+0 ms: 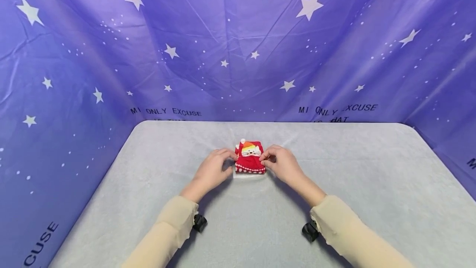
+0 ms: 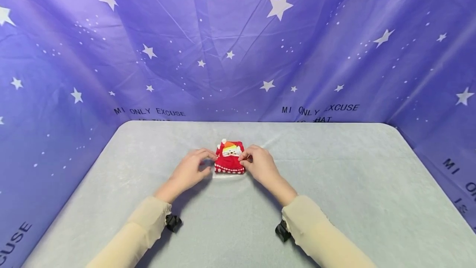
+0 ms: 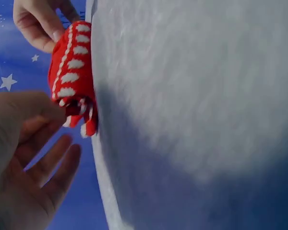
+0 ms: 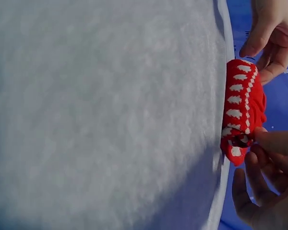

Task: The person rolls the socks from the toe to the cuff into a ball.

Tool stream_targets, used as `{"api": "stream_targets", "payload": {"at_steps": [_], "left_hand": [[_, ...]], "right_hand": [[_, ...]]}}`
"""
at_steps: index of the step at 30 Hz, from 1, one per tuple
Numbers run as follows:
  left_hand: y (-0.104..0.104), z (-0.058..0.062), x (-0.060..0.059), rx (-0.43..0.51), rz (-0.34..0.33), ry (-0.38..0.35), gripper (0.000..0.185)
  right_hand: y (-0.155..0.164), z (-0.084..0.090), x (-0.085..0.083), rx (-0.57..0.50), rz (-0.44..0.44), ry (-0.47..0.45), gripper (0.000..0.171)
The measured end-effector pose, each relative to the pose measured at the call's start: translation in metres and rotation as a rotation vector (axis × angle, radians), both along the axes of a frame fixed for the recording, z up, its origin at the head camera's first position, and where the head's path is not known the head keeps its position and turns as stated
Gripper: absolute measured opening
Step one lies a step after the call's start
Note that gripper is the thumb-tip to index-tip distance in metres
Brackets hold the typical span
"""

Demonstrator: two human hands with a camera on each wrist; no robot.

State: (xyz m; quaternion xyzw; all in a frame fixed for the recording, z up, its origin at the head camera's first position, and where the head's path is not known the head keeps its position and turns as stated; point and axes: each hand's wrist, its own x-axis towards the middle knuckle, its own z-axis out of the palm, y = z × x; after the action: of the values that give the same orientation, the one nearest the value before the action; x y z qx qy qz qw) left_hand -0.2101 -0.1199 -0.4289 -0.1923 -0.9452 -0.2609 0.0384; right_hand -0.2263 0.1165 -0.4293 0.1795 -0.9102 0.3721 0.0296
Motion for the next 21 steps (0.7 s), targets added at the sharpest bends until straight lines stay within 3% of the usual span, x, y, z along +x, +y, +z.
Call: {"api": "stream_targets", "payload": {"at_steps": [4, 10, 16, 21], "left_hand": [[0.0, 0.004, 0.002, -0.105, -0.035, -0.015, 0.042], [0.007, -0.001, -0.004, -0.156, -0.035, -0.018, 0.052], [0.013, -0.004, -0.015, -0.197, 0.005, 0.019, 0.044], [0.018, 0.001, -0.022, -0.233, 0.06, -0.02, 0.037]], "right_hand": [[0.001, 0.005, 0.004, 0.086, 0.06, 0.076, 0.018], [-0.001, 0.007, 0.003, 0.204, 0.107, 0.077, 0.045], [-0.004, 0.006, -0.001, 0.236, 0.114, 0.067, 0.05], [-0.005, 0.005, -0.006, 0.267, 0.1, 0.071, 0.051]]}}
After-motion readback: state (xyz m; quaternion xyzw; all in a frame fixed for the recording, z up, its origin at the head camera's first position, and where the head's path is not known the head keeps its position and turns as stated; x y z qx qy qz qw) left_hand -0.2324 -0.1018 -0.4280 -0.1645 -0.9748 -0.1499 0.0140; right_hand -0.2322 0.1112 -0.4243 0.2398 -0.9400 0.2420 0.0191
